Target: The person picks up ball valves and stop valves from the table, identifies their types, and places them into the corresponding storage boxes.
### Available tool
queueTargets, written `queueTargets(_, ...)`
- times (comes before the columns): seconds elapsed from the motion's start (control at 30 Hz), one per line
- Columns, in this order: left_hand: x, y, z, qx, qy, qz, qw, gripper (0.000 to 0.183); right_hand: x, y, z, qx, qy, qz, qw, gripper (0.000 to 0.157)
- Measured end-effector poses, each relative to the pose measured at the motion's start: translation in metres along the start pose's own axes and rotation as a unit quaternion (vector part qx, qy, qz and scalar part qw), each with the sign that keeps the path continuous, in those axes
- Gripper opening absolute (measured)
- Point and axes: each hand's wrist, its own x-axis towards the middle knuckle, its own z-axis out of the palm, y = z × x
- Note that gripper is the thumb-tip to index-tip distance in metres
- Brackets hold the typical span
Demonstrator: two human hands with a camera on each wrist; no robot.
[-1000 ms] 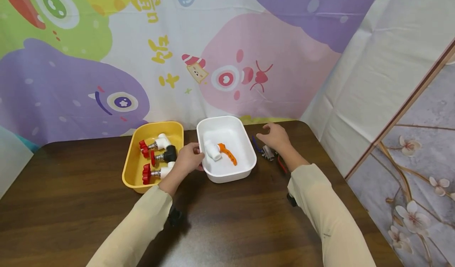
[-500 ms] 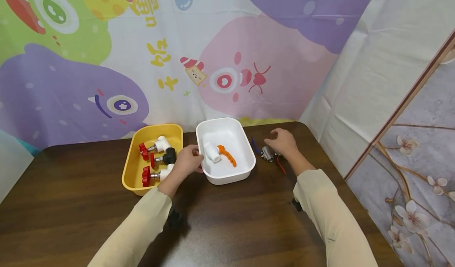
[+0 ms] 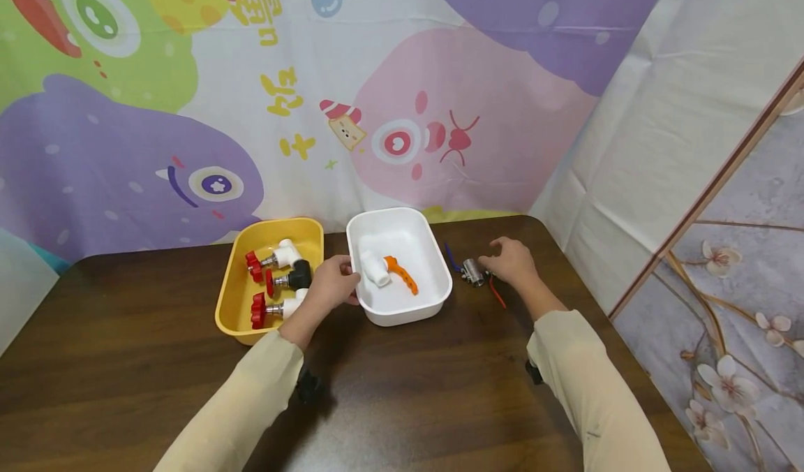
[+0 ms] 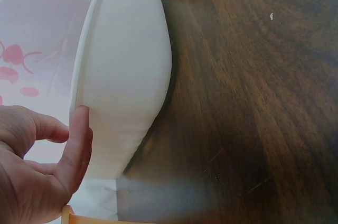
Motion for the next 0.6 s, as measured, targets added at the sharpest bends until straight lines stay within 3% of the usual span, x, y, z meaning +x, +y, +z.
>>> queueTargets(0.6,0.001,0.0,0.0,0.006,0.0,-0.002,1.0,0.041,-0.005,0.013,0.01,0.005,-0.01,0.004,1.0,0.057)
